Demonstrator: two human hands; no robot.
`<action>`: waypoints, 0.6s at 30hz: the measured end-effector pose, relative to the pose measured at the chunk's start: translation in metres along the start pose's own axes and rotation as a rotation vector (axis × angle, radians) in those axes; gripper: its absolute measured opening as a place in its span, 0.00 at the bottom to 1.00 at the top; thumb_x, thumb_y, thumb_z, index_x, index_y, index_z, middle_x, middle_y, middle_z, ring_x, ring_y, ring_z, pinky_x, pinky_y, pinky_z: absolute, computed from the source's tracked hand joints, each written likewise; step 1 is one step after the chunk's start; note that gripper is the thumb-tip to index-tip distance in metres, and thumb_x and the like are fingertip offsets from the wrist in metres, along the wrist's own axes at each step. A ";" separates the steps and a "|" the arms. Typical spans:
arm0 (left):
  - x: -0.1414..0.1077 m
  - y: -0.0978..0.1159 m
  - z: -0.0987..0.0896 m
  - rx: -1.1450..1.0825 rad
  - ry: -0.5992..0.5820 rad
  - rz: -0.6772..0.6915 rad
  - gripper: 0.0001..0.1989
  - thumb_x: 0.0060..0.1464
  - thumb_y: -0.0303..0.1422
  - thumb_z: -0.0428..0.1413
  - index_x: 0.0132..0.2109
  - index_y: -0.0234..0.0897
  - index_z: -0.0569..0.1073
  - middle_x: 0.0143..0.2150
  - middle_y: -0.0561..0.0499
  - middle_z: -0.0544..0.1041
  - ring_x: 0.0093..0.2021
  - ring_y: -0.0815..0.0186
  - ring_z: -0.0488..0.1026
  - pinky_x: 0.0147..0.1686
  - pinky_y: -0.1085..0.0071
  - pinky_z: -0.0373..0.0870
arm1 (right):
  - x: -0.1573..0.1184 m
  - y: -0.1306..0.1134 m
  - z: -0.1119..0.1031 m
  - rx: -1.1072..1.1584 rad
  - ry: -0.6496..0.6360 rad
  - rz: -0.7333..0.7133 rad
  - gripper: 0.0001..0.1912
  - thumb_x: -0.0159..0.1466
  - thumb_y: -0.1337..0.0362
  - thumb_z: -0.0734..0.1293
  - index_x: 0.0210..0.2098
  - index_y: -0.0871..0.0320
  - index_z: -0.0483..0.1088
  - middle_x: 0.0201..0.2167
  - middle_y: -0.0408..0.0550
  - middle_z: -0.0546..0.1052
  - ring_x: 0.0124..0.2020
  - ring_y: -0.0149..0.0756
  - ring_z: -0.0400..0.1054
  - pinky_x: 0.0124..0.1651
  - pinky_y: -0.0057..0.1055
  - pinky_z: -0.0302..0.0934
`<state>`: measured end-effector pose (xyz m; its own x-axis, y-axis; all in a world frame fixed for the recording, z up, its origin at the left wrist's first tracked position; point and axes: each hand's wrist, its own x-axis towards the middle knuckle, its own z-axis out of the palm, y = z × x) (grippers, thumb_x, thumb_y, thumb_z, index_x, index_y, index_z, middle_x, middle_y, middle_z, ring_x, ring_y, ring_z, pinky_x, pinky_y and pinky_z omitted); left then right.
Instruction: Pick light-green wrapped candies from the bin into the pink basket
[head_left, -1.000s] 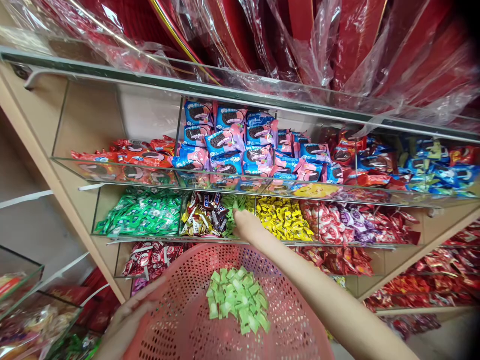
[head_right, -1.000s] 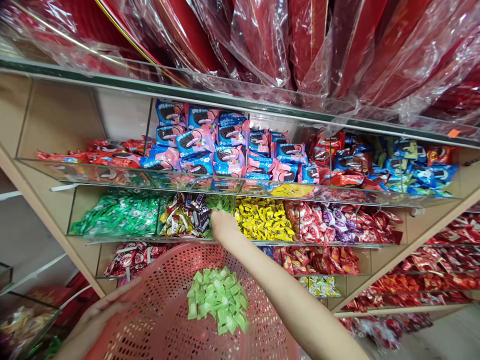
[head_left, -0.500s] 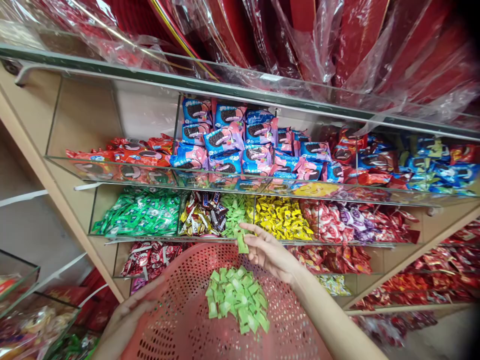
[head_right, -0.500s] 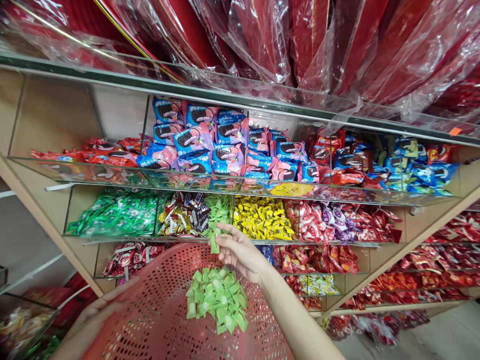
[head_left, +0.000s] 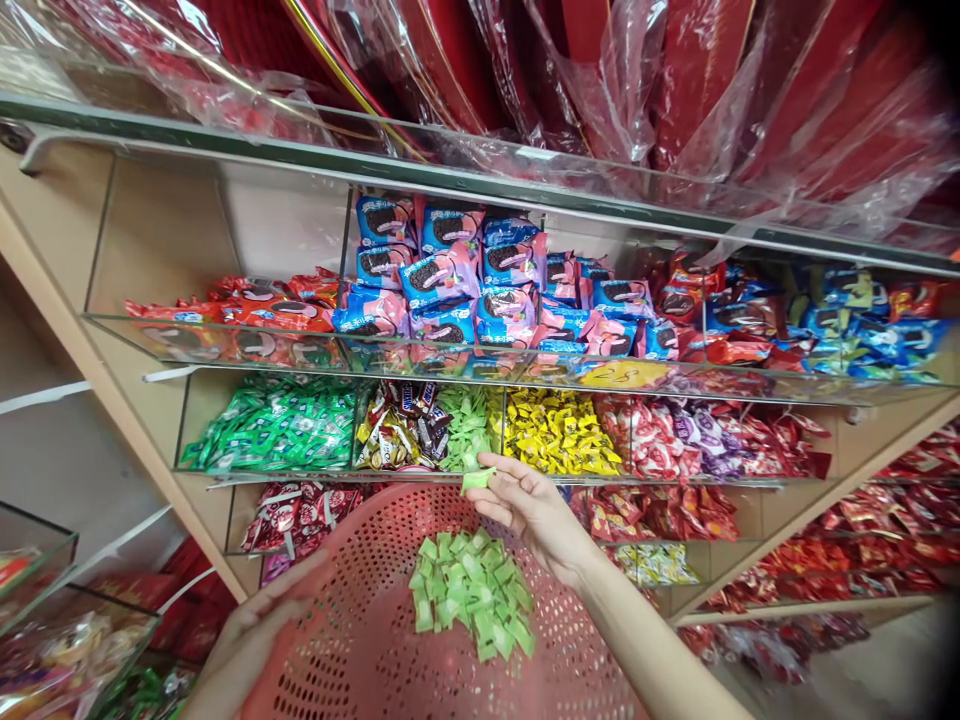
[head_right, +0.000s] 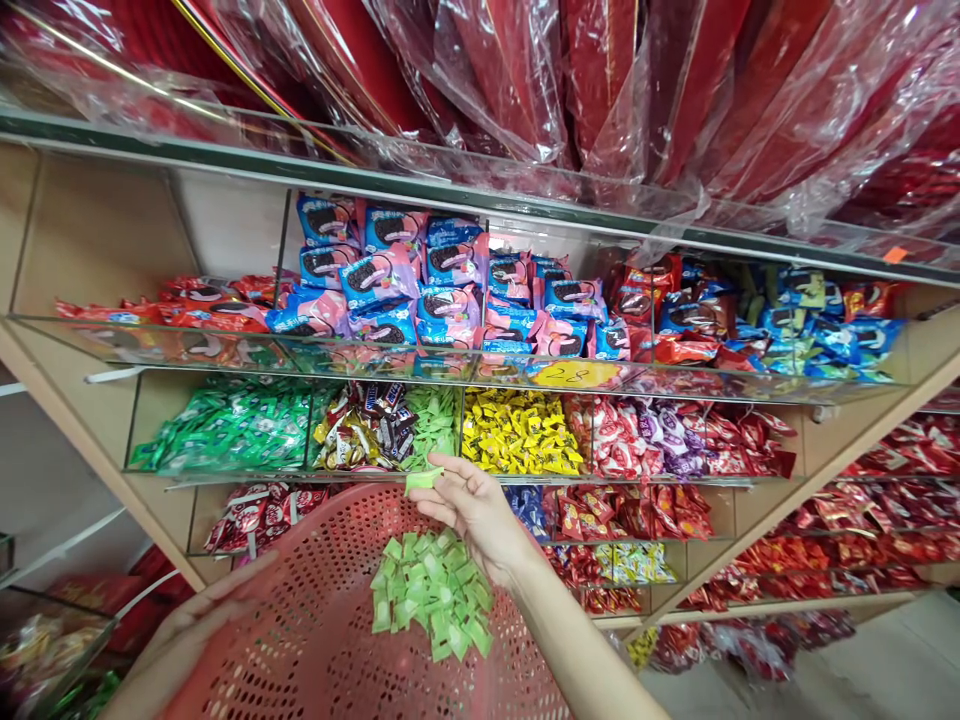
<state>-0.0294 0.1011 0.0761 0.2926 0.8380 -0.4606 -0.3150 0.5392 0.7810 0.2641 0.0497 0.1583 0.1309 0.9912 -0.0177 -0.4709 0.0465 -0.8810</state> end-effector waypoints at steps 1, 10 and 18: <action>0.000 0.000 0.000 0.008 0.000 0.006 0.46 0.44 0.25 0.61 0.66 0.42 0.46 0.42 0.44 0.80 0.43 0.49 0.75 0.37 0.58 0.73 | -0.001 0.000 0.000 -0.005 0.011 0.007 0.21 0.54 0.64 0.71 0.46 0.62 0.68 0.32 0.48 0.79 0.36 0.32 0.74 0.43 0.27 0.67; -0.002 0.000 0.001 0.003 -0.012 0.005 0.48 0.42 0.26 0.62 0.66 0.48 0.46 0.43 0.48 0.80 0.44 0.52 0.75 0.39 0.60 0.73 | -0.004 0.003 -0.002 -0.064 0.085 0.027 0.17 0.52 0.60 0.73 0.37 0.61 0.69 0.27 0.46 0.78 0.29 0.32 0.75 0.30 0.22 0.67; 0.000 0.000 0.001 -0.023 0.013 -0.010 0.46 0.39 0.25 0.64 0.64 0.49 0.54 0.47 0.47 0.78 0.47 0.52 0.73 0.44 0.60 0.71 | -0.003 0.004 -0.005 -0.121 0.148 0.007 0.18 0.50 0.59 0.73 0.35 0.61 0.70 0.17 0.42 0.75 0.18 0.26 0.69 0.19 0.18 0.59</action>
<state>-0.0283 0.1010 0.0771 0.2839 0.8333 -0.4743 -0.3324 0.5495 0.7665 0.2661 0.0468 0.1521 0.2590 0.9621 -0.0859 -0.3652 0.0152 -0.9308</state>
